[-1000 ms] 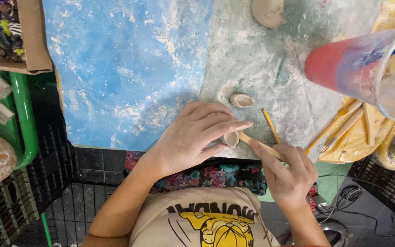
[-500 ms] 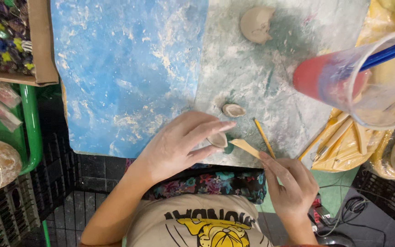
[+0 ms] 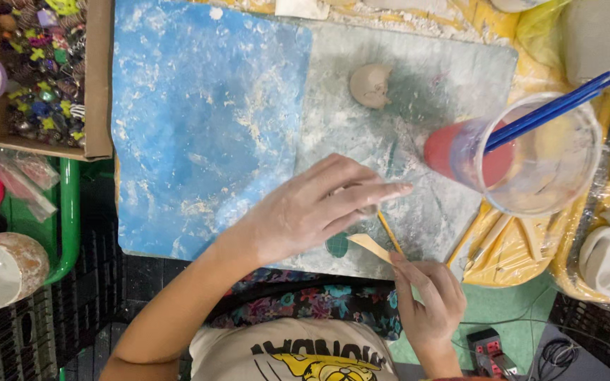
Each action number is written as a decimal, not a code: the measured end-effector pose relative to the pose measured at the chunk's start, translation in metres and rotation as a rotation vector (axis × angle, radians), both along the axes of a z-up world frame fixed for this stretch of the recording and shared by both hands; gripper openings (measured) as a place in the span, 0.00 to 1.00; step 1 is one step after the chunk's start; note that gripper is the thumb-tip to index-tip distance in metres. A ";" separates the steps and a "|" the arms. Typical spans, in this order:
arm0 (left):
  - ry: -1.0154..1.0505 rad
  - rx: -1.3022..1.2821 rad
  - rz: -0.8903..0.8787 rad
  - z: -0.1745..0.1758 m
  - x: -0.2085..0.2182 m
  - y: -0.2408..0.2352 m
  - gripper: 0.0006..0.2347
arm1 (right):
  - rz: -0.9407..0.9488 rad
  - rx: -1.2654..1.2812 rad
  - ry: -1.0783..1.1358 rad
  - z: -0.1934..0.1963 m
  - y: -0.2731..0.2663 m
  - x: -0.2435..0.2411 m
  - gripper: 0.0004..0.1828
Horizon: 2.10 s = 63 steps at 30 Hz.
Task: The person shapes and joins small clay pieces by hand at a workstation, using a wooden tool to refine edges and smooth surfaces.
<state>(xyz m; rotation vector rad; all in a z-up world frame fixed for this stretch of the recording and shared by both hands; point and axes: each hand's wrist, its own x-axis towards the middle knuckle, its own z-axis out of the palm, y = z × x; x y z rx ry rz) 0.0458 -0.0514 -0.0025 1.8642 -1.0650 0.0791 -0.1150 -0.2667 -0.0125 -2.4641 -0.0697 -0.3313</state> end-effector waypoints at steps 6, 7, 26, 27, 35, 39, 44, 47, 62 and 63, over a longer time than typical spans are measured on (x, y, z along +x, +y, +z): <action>0.269 -0.081 -0.062 0.023 -0.011 0.012 0.31 | -0.265 0.308 0.023 -0.007 -0.010 -0.013 0.07; 0.374 -0.085 -0.086 0.025 -0.014 0.014 0.31 | -0.266 0.309 0.024 -0.006 -0.010 -0.014 0.07; 0.174 -0.225 0.033 0.011 -0.047 0.010 0.27 | 0.005 0.461 0.140 0.056 0.031 0.054 0.16; 0.124 -0.192 0.065 0.012 -0.047 0.010 0.27 | 0.012 0.511 0.178 0.056 0.036 0.056 0.17; 0.227 -0.202 0.139 0.026 -0.038 0.013 0.32 | -0.035 0.405 0.067 0.056 0.052 0.067 0.13; 0.853 -0.392 0.094 0.032 -0.047 0.019 0.29 | -0.016 0.513 -0.006 0.047 0.052 0.066 0.13; 0.932 -0.495 0.095 0.027 -0.057 0.018 0.21 | -0.081 0.968 0.150 0.031 0.049 0.061 0.07; 0.974 -0.491 0.089 0.028 -0.057 0.017 0.20 | -0.088 1.120 0.212 0.026 0.049 0.058 0.09; 1.144 -0.805 0.197 0.033 -0.054 0.027 0.14 | 0.016 0.578 -0.088 0.086 0.069 0.090 0.10; 1.138 -0.830 0.222 0.034 -0.051 0.033 0.14 | 0.029 0.518 -0.136 0.097 0.072 0.097 0.05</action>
